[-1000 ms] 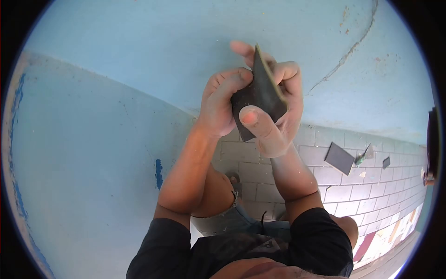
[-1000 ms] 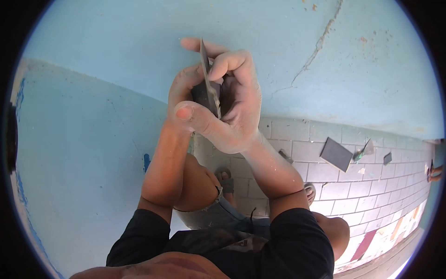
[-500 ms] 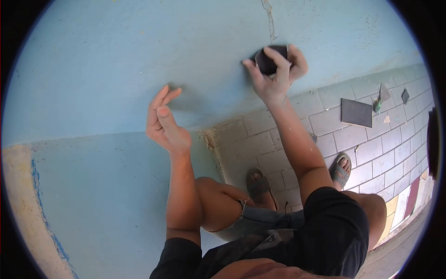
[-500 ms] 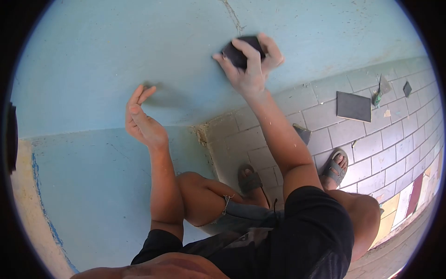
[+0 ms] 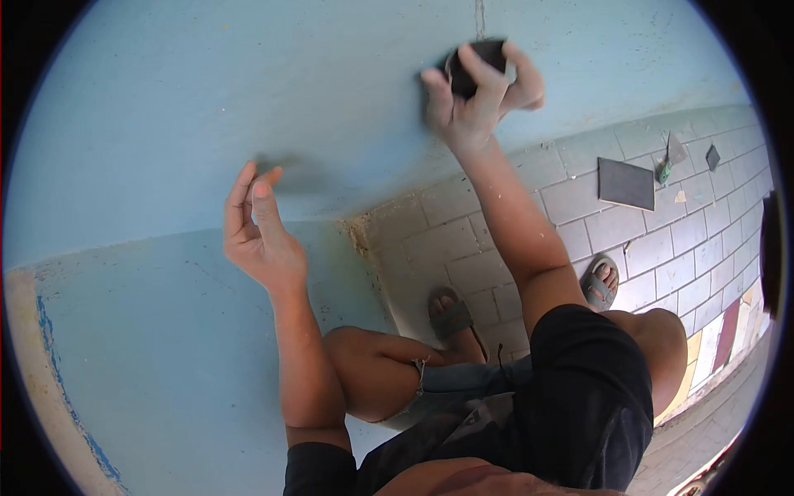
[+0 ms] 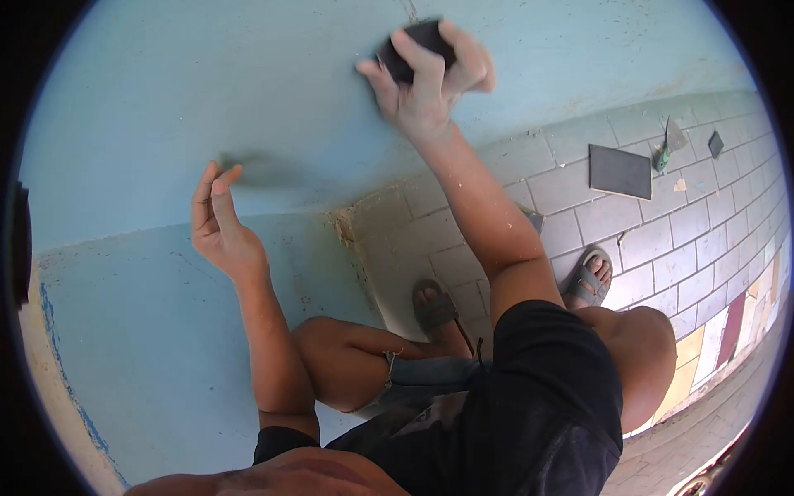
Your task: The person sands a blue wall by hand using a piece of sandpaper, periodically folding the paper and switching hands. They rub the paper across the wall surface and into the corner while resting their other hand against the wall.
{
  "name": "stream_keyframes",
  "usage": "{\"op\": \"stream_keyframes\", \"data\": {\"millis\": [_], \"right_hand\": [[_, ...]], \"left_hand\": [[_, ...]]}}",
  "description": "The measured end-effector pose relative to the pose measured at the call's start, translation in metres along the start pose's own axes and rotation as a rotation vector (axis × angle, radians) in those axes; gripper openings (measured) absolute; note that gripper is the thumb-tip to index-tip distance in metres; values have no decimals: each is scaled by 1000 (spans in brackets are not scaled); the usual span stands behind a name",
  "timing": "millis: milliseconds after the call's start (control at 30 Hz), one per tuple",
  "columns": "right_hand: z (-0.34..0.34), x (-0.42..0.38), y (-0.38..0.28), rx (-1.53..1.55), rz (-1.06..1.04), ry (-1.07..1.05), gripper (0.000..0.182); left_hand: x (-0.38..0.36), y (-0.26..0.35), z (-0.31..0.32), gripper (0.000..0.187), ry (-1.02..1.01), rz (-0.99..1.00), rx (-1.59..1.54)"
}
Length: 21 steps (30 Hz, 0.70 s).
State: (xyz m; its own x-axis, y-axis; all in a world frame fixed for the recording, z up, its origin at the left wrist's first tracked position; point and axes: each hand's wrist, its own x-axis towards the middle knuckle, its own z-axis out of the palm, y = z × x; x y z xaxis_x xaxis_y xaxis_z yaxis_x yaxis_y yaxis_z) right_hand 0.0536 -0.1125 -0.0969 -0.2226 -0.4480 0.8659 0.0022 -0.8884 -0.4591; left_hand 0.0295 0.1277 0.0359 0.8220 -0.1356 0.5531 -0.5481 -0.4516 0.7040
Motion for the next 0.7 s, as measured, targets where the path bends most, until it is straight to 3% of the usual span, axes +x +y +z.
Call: {"op": "stream_keyframes", "data": {"millis": [67,167,200,333,400,433,600,633,700], "right_hand": [[13,69,-2,-51,-132,91,47],[19,75,3,26,-135,55,43],[12,55,-2,30,-35,-15,44],[-15,-119,10,89,16,-107,51],[-23,-122,4,44,12,-199,56],[-25,-112,-7,-2,22,-296,60],[3,73,-9,-5,-76,-86,40],[5,73,-7,-11,-72,-86,40],[10,75,-7,277,20,-111,41]], "left_hand": [[-2,-2,-3,32,-8,13,-24],[-4,-9,-8,32,14,-3,-61],[-2,-10,-8,34,45,-33,-38],[5,-20,-4,36,94,-7,23],[5,-19,-1,36,92,2,31],[5,-20,-2,36,83,8,52],[-2,-25,-10,37,91,48,46],[-1,-25,-12,38,123,31,33],[2,-27,-17,39,130,42,41]]}}
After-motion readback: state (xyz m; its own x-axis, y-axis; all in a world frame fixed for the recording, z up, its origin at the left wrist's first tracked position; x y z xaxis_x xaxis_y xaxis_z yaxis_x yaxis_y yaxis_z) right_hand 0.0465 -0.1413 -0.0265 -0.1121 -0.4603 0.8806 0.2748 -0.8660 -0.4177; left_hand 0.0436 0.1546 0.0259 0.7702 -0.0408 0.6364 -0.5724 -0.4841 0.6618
